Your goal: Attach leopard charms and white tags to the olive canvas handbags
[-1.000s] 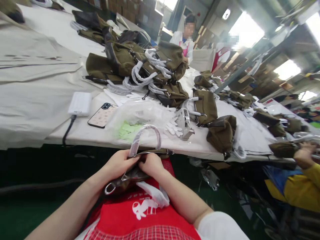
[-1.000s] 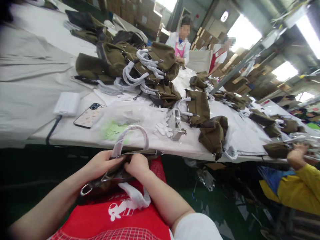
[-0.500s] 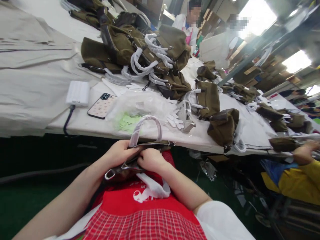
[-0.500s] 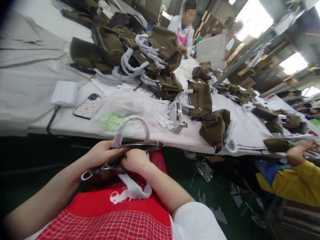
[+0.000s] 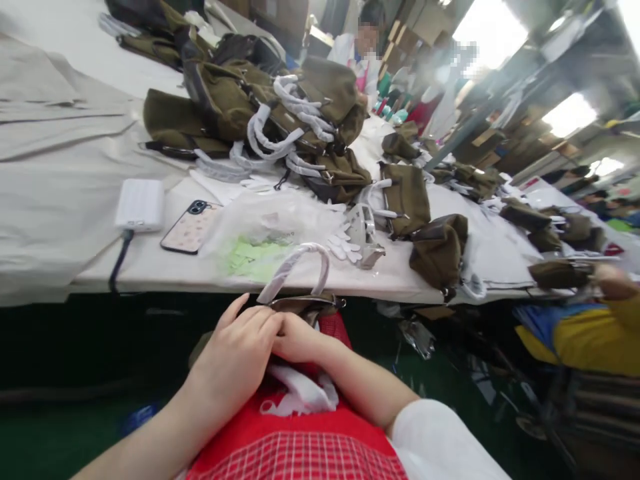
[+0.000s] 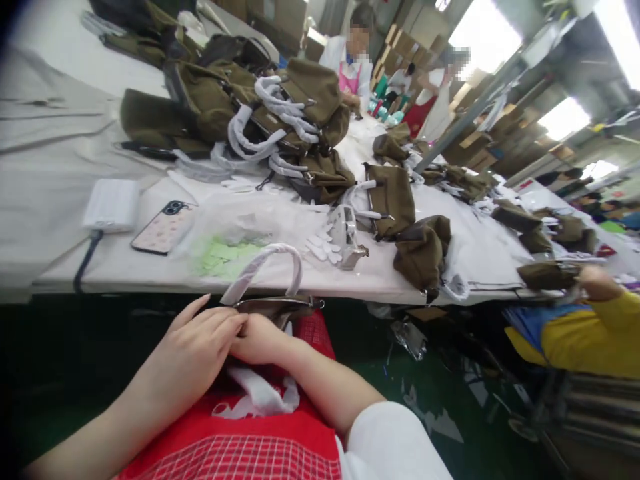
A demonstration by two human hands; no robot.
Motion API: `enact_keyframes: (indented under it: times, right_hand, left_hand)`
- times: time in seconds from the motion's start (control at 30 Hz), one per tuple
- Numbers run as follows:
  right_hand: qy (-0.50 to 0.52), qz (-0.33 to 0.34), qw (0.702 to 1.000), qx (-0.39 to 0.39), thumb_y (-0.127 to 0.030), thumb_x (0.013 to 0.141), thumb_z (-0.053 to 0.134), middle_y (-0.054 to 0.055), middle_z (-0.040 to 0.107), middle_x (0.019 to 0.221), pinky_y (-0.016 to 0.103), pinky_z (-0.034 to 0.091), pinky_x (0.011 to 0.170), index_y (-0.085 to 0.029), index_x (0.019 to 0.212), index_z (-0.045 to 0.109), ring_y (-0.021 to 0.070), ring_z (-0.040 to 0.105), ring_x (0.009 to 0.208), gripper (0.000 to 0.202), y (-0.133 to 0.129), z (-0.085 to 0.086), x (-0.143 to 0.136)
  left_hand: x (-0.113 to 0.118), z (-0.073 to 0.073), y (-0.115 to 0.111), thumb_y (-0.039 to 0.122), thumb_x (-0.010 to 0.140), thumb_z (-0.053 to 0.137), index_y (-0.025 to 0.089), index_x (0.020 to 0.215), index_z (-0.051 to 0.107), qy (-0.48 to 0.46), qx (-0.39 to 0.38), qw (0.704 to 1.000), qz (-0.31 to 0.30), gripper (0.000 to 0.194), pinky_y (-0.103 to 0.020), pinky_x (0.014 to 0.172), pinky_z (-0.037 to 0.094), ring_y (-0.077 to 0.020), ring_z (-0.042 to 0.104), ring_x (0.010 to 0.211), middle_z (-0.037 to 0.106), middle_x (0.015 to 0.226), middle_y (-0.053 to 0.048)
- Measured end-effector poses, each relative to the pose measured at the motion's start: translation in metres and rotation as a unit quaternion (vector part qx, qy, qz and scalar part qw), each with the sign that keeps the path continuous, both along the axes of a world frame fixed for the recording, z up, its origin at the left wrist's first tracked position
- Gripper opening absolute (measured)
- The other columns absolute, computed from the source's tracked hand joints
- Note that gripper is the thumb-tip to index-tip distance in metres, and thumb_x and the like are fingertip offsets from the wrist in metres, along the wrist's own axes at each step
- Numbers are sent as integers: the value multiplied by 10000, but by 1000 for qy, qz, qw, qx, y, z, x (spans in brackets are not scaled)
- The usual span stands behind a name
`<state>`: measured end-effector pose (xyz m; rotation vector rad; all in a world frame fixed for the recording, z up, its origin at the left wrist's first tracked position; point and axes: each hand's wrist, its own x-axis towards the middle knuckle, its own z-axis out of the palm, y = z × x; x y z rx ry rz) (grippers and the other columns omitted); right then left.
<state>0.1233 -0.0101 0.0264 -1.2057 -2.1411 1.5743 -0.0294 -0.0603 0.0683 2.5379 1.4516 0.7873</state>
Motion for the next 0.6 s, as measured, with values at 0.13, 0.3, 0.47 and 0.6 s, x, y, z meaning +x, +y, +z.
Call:
enact_keyframes:
  times: [0.13,0.3,0.47,0.6]
  right_hand:
    - [100,-118,974,-163,-139,786,459,-50,466,481,193,330,470,-164,563,537,76,392,443,238,6,22,33]
    - [99,-128,982,-97,-178,793,487,-43,506,531,191,335,493,-163,573,557,72,419,477,231,-6,46,58]
    - [-74,-129,955,257,-338,875,550,-11,561,594,240,410,622,-181,614,600,120,501,601,308,-11,68,61]
    - [-87,-163,882,434,-425,914,553,75,641,1201,359,356,1042,-223,1091,678,222,527,1152,296,2,73,72]
  left_hand:
    - [6,-31,17,209,897,470,182,1055,655,11,55,998,-32,245,-507,1108,310,-252,655,1028,733,1055,-81]
    - [15,-30,28,305,905,507,192,1031,648,-15,92,990,-108,220,-422,1034,415,-234,653,974,721,1013,-73]
    - [23,-22,33,288,950,419,222,747,611,-18,93,988,-118,287,-364,845,514,-220,653,812,681,769,-43]
    - [12,-16,27,305,953,436,219,827,622,-71,62,990,-104,240,-308,847,524,-202,664,881,705,853,-45]
